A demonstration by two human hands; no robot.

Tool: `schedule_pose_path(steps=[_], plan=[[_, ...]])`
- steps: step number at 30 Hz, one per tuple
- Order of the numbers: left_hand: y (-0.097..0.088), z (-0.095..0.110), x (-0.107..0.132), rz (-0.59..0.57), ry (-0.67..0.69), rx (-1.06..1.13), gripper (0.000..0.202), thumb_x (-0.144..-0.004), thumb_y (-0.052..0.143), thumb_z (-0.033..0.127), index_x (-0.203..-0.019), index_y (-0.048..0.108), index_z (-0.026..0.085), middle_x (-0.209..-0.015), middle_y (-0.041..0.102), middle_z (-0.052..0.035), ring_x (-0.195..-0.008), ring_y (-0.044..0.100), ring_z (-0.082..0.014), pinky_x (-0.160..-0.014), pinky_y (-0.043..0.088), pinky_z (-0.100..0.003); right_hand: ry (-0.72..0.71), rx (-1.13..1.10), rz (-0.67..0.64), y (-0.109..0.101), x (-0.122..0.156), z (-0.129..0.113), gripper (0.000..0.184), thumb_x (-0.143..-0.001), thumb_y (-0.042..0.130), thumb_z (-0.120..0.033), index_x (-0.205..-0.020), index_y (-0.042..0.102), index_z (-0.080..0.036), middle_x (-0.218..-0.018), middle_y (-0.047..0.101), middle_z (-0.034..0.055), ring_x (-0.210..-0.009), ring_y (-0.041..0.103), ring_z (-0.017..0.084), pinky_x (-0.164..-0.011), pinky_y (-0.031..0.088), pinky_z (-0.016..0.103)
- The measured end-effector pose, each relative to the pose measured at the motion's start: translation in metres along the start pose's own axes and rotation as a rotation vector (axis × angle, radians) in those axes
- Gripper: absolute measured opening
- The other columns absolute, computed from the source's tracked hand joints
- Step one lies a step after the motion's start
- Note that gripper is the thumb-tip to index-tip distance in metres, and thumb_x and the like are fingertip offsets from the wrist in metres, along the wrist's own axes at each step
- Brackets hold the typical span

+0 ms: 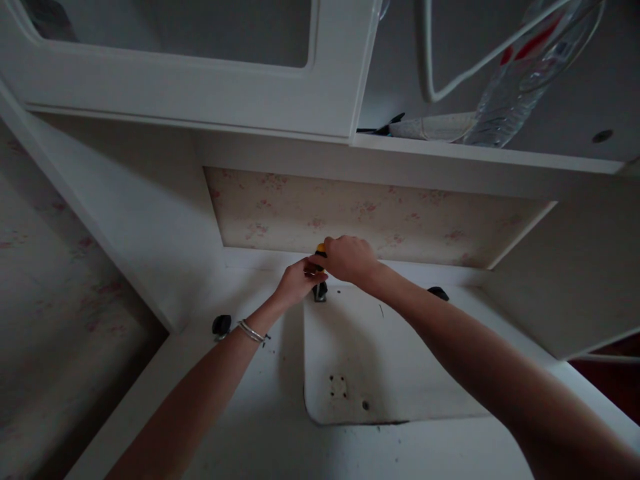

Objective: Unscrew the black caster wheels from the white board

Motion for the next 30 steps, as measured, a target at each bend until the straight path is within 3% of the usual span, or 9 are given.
schedule_pose_path(steps=[5,8,12,15,17,20,25,27,30], plan=[[0.000,0.000,0.002,-0.112,0.047,0.019,0.018,-0.081,0.065,0.023,-0.098,0.068,0.018,-0.095,0.076,-0.0058,-0.081,0.071,-0.0185,-0.075,0.055,-0.029,-0.064,-0.040,-0.143,-0.005,-0.005,0.008,0.041,-0.091,0.051,-0.043,-0.119,0.061,-0.015,-0.106,0.072,0.0183,-0.094,0.068,0.029,-0.070,0.049,0.035],[0.002,0.000,0.002,-0.114,0.057,0.016,0.018,-0.080,0.064,0.022,-0.097,0.068,0.019,-0.095,0.076,-0.0047,-0.085,0.070,-0.0189,-0.078,0.055,-0.030,-0.097,-0.048,-0.199,-0.008,-0.007,0.011,0.038,-0.089,0.056,-0.043,-0.120,0.061,-0.021,-0.108,0.072,0.0136,-0.093,0.068,0.026,-0.072,0.049,0.033],[0.007,-0.001,0.002,-0.038,0.034,-0.002,0.019,-0.070,0.077,0.024,-0.083,0.065,0.018,-0.086,0.075,-0.0061,-0.079,0.070,-0.0217,-0.073,0.055,-0.031,-0.007,-0.007,-0.110,-0.008,-0.004,0.006,0.058,-0.094,0.037,-0.062,-0.116,0.065,-0.016,-0.111,0.069,0.0216,-0.104,0.065,0.033,-0.082,0.048,0.042],[0.008,0.002,0.004,-0.016,0.045,0.008,0.020,-0.072,0.077,0.026,-0.085,0.064,0.017,-0.087,0.074,-0.0078,-0.079,0.070,-0.0216,-0.074,0.055,-0.032,-0.024,-0.003,-0.080,-0.006,-0.002,0.004,0.050,-0.098,0.037,-0.051,-0.117,0.064,-0.014,-0.110,0.069,0.0219,-0.104,0.065,0.033,-0.082,0.048,0.041],[0.006,0.006,0.005,-0.043,0.069,0.038,0.018,-0.080,0.068,0.025,-0.096,0.065,0.016,-0.096,0.074,-0.0089,-0.086,0.071,-0.0206,-0.079,0.055,-0.032,-0.088,-0.022,-0.103,-0.006,-0.002,0.008,0.038,-0.096,0.042,-0.040,-0.120,0.062,-0.017,-0.111,0.070,0.0180,-0.100,0.067,0.029,-0.078,0.048,0.037],[0.003,0.011,0.006,-0.080,0.101,0.076,0.028,-0.086,0.059,0.020,-0.113,0.062,0.017,-0.109,0.073,-0.0087,-0.099,0.070,-0.0195,-0.086,0.055,-0.030,-0.163,-0.052,-0.130,-0.008,-0.003,0.013,0.037,-0.091,0.051,-0.034,-0.125,0.059,-0.023,-0.118,0.069,0.0121,-0.096,0.068,0.024,-0.075,0.048,0.032],[0.005,0.010,0.001,-0.018,0.061,0.036,0.018,-0.077,0.069,0.017,-0.095,0.065,0.018,-0.094,0.075,-0.0073,-0.088,0.071,-0.0216,-0.080,0.055,-0.032,-0.033,-0.004,-0.036,-0.009,-0.004,0.009,0.058,-0.095,0.037,-0.059,-0.119,0.063,-0.013,-0.110,0.069,0.0230,-0.099,0.066,0.037,-0.078,0.049,0.045],[0.006,0.010,-0.001,0.009,0.049,0.022,0.020,-0.074,0.073,0.018,-0.093,0.065,0.018,-0.091,0.075,-0.0070,-0.085,0.071,-0.0215,-0.078,0.055,-0.032,0.008,0.016,-0.012,-0.009,-0.005,0.007,0.058,-0.096,0.035,-0.057,-0.113,0.066,-0.011,-0.107,0.069,0.0256,-0.101,0.066,0.039,-0.079,0.048,0.047],[0.006,0.010,-0.002,0.043,0.045,0.016,0.027,-0.071,0.077,0.021,-0.094,0.064,0.017,-0.091,0.074,-0.0078,-0.084,0.070,-0.0219,-0.078,0.054,-0.033,-0.027,0.005,-0.036,-0.009,-0.007,0.007,0.041,-0.096,0.042,-0.042,-0.116,0.065,-0.014,-0.108,0.070,0.0216,-0.101,0.067,0.034,-0.079,0.049,0.042]])
Point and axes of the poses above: each hand's wrist, its own x-axis away from the middle knuckle, its own y-axis out of the palm, z = x × y, the point moved 1 cm from there along -x, towards the middle knuckle
